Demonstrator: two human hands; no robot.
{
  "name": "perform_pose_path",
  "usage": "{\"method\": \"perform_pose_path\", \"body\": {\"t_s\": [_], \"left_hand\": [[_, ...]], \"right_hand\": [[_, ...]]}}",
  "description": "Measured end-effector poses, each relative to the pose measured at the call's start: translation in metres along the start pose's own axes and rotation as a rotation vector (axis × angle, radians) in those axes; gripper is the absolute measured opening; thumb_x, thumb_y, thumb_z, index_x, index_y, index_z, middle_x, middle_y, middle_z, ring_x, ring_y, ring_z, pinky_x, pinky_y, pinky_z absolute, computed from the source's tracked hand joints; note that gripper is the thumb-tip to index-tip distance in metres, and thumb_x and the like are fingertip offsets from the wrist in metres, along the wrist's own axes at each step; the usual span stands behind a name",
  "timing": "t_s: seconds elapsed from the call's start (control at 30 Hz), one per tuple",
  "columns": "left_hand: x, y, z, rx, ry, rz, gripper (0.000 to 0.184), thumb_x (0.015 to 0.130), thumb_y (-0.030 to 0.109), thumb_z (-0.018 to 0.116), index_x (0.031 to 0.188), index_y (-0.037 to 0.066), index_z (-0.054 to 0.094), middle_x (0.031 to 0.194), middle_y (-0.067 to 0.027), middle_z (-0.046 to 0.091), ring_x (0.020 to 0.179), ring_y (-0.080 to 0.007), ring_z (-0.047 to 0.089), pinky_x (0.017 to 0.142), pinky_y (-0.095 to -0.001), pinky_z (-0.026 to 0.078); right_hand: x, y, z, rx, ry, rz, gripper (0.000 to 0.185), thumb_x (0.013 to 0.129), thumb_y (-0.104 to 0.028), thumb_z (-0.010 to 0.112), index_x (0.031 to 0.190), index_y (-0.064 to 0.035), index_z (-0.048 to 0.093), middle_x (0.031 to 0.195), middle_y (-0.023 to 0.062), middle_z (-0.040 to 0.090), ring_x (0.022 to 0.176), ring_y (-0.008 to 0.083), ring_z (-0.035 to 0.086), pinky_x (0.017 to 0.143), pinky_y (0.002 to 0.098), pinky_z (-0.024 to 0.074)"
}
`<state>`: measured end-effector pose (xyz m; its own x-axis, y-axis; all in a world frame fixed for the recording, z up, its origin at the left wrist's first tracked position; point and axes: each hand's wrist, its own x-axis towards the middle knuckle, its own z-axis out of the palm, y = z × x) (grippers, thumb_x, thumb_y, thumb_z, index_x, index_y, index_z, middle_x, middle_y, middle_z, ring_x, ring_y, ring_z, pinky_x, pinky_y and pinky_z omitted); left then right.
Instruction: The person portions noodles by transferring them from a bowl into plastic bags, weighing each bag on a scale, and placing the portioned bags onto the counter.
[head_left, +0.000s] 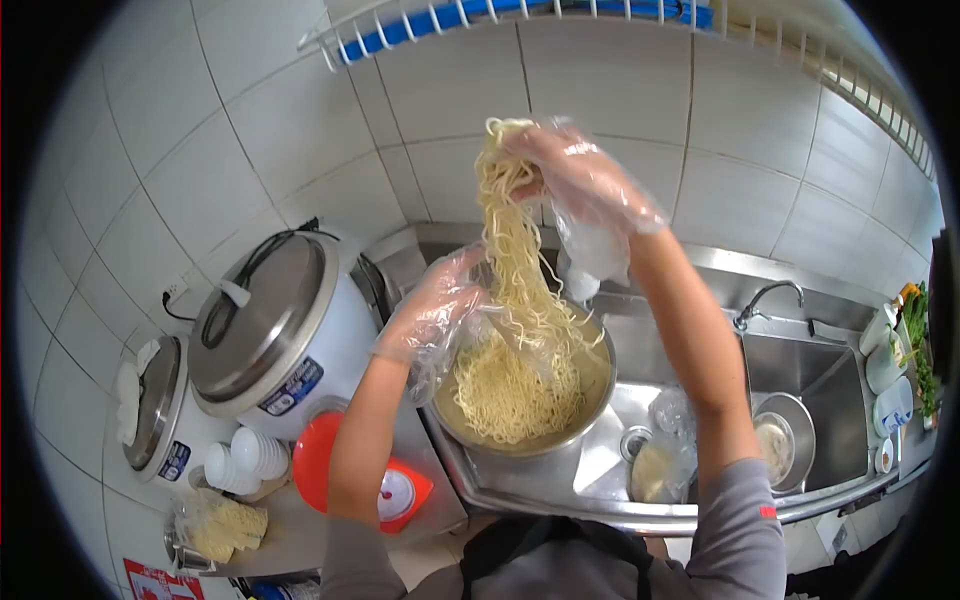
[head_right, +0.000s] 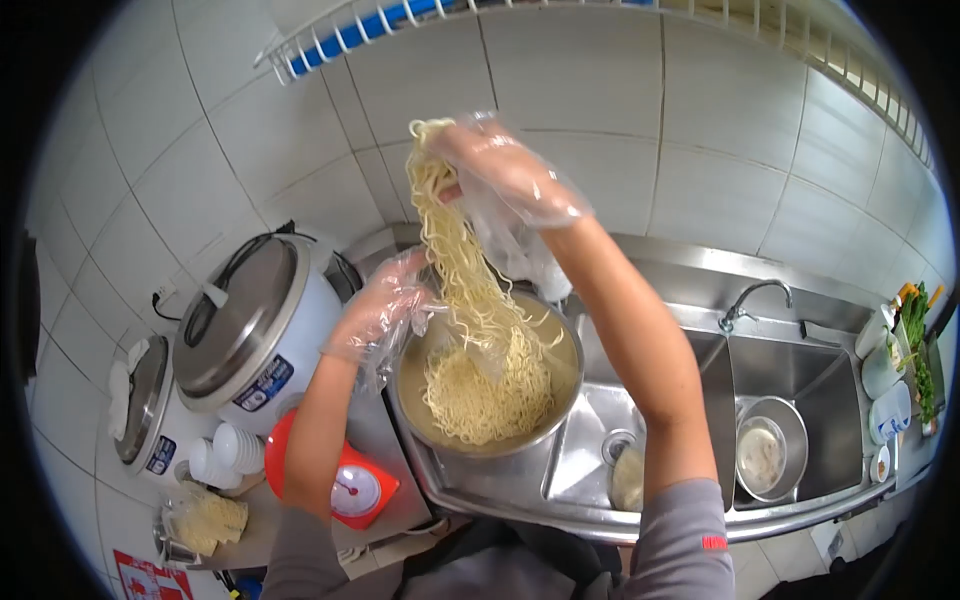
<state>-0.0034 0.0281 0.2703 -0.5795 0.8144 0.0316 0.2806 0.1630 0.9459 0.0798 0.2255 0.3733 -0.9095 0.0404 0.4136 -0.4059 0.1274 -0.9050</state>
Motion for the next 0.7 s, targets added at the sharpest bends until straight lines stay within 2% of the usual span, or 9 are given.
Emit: {"method": "perform_pose_path", "body": {"t_s": [0.07,0.1,0.13,0.2,0.23,0.33,0.47,0.53,0.7], "left_hand": [[-0.011,0.002,0.020,-0.103,0.042,0.110,0.054,0.078,0.004,0.058,0.129,0.000,0.041,0.099,-0.0043,0.057,0.086,-0.0109,0.054,0.080,-0.0260,0.044],[-0.007,-0.016,0.026,-0.215,-0.014,0.151,0.061,0.074,0.004,0.059,0.132,0.001,0.038,0.113,-0.0103,0.054,0.101,-0.0197,0.054,0.090,-0.0288,0.041],[-0.003,-0.036,0.031,0.048,0.025,0.242,0.062,0.074,0.004,0.059,0.132,0.001,0.038,0.118,-0.0126,0.051,0.107,-0.0224,0.050,0.094,-0.0297,0.037],[0.003,-0.058,0.037,0.593,0.094,0.415,0.065,0.072,0.004,0.058,0.133,0.002,0.036,0.128,-0.0172,0.045,0.119,-0.0277,0.043,0.102,-0.0317,0.031],[0.001,-0.053,0.040,0.568,0.020,0.130,0.070,0.070,0.006,0.059,0.134,-0.001,0.033,0.137,-0.0220,0.035,0.130,-0.0295,0.030,0.108,-0.0311,0.022],[0.008,-0.110,0.033,0.442,0.141,-0.244,0.073,0.069,0.008,0.060,0.134,-0.006,0.030,0.138,-0.0234,0.032,0.131,-0.0292,0.028,0.107,-0.0305,0.023],[0.015,-0.153,0.012,0.360,0.260,-0.204,0.075,0.069,0.010,0.060,0.133,-0.011,0.027,0.138,-0.0238,0.032,0.129,-0.0282,0.033,0.105,-0.0299,0.027],[0.014,-0.161,0.004,0.344,0.282,-0.196,0.074,0.069,0.009,0.060,0.133,-0.010,0.028,0.137,-0.0227,0.035,0.127,-0.0272,0.036,0.104,-0.0302,0.029],[0.009,-0.167,-0.001,0.222,0.344,-0.238,0.062,0.071,0.009,0.061,0.128,-0.005,0.039,0.126,-0.0191,0.045,0.119,-0.0251,0.043,0.099,-0.0298,0.034]], "right_hand": [[-0.010,0.041,-0.002,-0.049,-0.004,0.008,0.039,0.089,-0.029,0.046,0.105,0.0058,0.056,0.102,0.0162,0.059,0.097,0.0249,0.057,0.084,0.0344,0.0471],[-0.013,0.056,-0.003,-0.039,0.013,0.028,0.038,0.087,-0.028,0.048,0.102,0.0051,0.058,0.097,0.0144,0.060,0.094,0.0238,0.057,0.081,0.0341,0.0470],[-0.018,0.064,-0.004,-0.023,0.030,0.055,0.036,0.085,-0.027,0.050,0.100,0.0043,0.059,0.091,0.0127,0.062,0.092,0.0228,0.058,0.079,0.0338,0.0468],[-0.010,0.046,-0.013,-0.617,-0.203,0.113,0.029,0.084,-0.022,0.051,0.097,0.0026,0.061,0.094,0.0127,0.062,0.089,0.0234,0.058,0.079,0.0344,0.0453],[-0.006,0.039,-0.017,-0.997,-0.381,0.018,0.029,0.085,-0.021,0.050,0.097,0.0032,0.061,0.097,0.0113,0.062,0.089,0.0250,0.058,0.079,0.0359,0.0448],[-0.001,0.050,-0.029,-1.168,-0.423,0.040,0.021,0.081,-0.015,0.050,0.091,-0.0032,0.063,0.090,0.0076,0.059,0.089,0.0227,0.055,0.081,0.0345,0.0433],[0.034,0.010,-0.018,-1.618,-0.345,-0.022,0.016,0.076,-0.012,0.052,0.081,-0.0039,0.064,0.088,0.0044,0.057,0.098,0.0169,0.049,0.083,0.0270,0.0416],[0.036,-0.021,-0.027,-1.600,-0.276,-0.691,0.015,0.071,-0.014,0.059,0.074,0.0005,0.063,0.088,0.0166,0.063,0.080,0.0309,0.062,0.071,0.0378,0.0484],[0.033,-0.080,-0.007,-0.448,0.014,-0.396,0.019,0.078,-0.016,0.057,0.088,-0.0003,0.063,0.086,0.0125,0.064,0.074,0.0240,0.061,0.067,0.0325,0.0496]]}}
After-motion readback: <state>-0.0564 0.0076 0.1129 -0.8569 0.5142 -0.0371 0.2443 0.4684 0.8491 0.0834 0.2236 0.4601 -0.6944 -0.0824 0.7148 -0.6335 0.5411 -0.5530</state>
